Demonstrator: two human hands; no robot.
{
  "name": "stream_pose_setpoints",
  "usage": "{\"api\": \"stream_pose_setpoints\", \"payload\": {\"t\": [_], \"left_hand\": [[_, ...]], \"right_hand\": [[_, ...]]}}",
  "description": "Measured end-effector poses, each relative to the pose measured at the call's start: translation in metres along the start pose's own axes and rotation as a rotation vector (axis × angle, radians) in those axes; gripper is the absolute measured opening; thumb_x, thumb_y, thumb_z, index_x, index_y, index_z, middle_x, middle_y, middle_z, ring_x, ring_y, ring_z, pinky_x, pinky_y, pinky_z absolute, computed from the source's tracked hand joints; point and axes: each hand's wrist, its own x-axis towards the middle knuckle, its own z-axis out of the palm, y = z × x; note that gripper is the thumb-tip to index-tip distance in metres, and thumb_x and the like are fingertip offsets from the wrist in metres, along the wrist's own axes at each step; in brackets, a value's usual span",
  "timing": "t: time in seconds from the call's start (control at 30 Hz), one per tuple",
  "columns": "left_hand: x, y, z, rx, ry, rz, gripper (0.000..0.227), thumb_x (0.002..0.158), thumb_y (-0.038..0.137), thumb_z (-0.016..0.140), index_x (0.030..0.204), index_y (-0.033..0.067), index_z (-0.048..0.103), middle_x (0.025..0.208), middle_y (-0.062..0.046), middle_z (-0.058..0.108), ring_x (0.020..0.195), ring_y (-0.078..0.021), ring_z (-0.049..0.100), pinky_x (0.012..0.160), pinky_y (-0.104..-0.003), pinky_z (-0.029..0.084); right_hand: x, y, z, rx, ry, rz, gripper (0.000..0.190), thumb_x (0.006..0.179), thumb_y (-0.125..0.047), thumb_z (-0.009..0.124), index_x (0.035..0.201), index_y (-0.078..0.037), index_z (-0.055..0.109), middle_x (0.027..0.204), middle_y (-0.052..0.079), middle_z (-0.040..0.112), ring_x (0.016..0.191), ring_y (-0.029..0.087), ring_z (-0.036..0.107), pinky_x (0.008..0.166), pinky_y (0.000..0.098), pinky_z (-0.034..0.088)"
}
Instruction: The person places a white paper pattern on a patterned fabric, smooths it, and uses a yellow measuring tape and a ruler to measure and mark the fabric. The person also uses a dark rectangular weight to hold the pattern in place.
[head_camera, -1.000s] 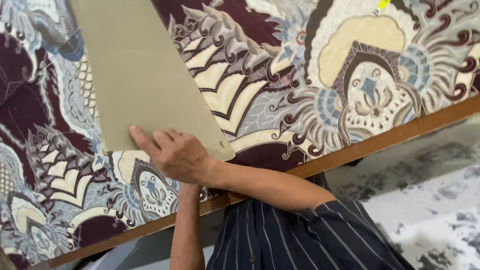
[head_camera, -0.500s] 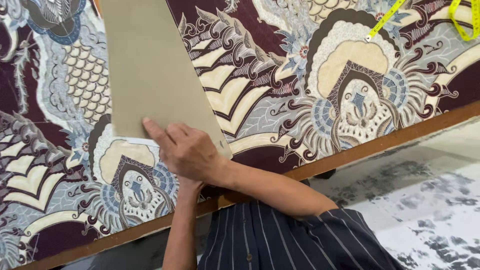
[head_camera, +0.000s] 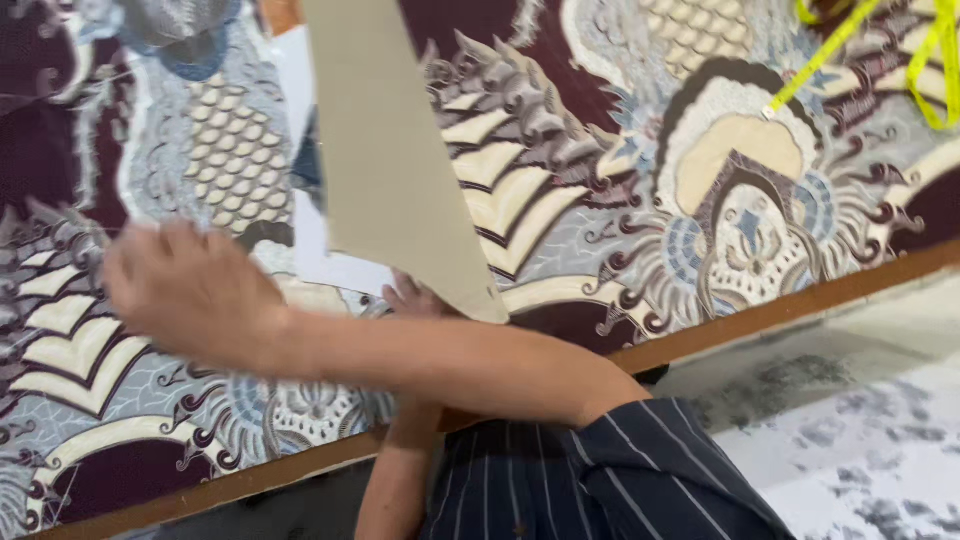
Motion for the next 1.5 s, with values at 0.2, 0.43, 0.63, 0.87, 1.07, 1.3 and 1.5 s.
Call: {"api": "stream_pose_setpoints", "payload": {"t": [0.2,0.43,0.63,0.87,1.07,1.3,1.5], "left_hand": [[0.009,0.020,-0.048,0.010,-0.125,0.008,0.091,0.087,0.063,0.059,0.153,0.0096,0.029,0.155,-0.024,0.022,0.137,-0.0561,0.020,0.104,-0.075,0.020],[0.021,0.019,-0.071,-0.029,-0.112,0.005,0.098,0.084,0.066,0.058,0.159,0.0124,0.023,0.162,-0.029,0.010,0.140,-0.0669,0.009,0.103,-0.084,0.014],[0.018,0.018,-0.091,0.002,-0.330,-0.076,0.083,0.088,0.051,0.060,0.159,0.0192,0.031,0.163,-0.033,0.014,0.150,-0.0581,0.013,0.115,-0.078,0.016],[0.019,0.018,-0.075,0.018,-0.084,-0.020,0.086,0.079,0.052,0.064,0.154,0.0229,0.033,0.153,-0.032,0.020,0.142,-0.0588,0.019,0.109,-0.077,0.019],[0.019,0.008,-0.056,0.158,-0.110,-0.004,0.086,0.081,0.063,0.059,0.143,0.0066,0.038,0.152,-0.028,0.030,0.140,-0.0473,0.024,0.107,-0.069,0.026],[0.010,-0.029,-0.021,0.052,0.238,0.075,0.078,0.087,0.061,0.057,0.146,0.0110,0.045,0.155,-0.018,0.038,0.146,-0.0344,0.032,0.117,-0.059,0.032],[0.005,-0.048,-0.019,0.199,0.276,-0.035,0.093,0.076,0.078,0.054,0.145,0.0152,0.049,0.154,-0.023,0.038,0.143,-0.0402,0.032,0.112,-0.061,0.029]], "right_hand": [[0.073,0.108,0.033,-0.509,-0.626,0.353,0.026,0.089,-0.023,0.064,0.110,-0.010,0.073,0.122,0.014,0.060,0.114,0.032,0.058,0.077,0.0504,0.057],[0.044,0.140,0.019,-0.667,-0.966,0.529,0.059,0.087,-0.032,0.076,0.135,-0.001,0.061,0.135,0.017,0.053,0.125,0.038,0.054,0.084,0.0593,0.055],[0.052,0.115,-0.021,-0.398,-0.871,0.591,0.088,0.063,-0.041,0.089,0.127,0.010,0.056,0.127,0.023,0.052,0.118,0.042,0.059,0.091,0.0449,0.058],[0.034,0.168,-0.141,-0.143,-0.362,0.311,0.081,0.062,-0.046,0.089,0.107,0.014,0.057,0.106,0.033,0.059,0.093,0.045,0.064,0.081,0.0499,0.055],[-0.077,0.282,-0.288,-0.210,-0.319,0.608,0.058,0.065,-0.043,0.080,0.105,-0.002,0.075,0.092,0.016,0.073,0.084,0.034,0.071,0.083,0.0424,0.057],[-0.201,0.389,-0.355,-0.694,-0.409,1.054,0.106,0.060,-0.059,0.089,0.124,0.019,0.058,0.122,0.037,0.057,0.109,0.049,0.063,0.093,0.0488,0.054],[-0.230,0.403,-0.359,-0.691,-0.373,1.081,0.106,0.064,-0.062,0.088,0.127,0.017,0.057,0.126,0.036,0.054,0.117,0.047,0.056,0.102,0.0475,0.048]]}}
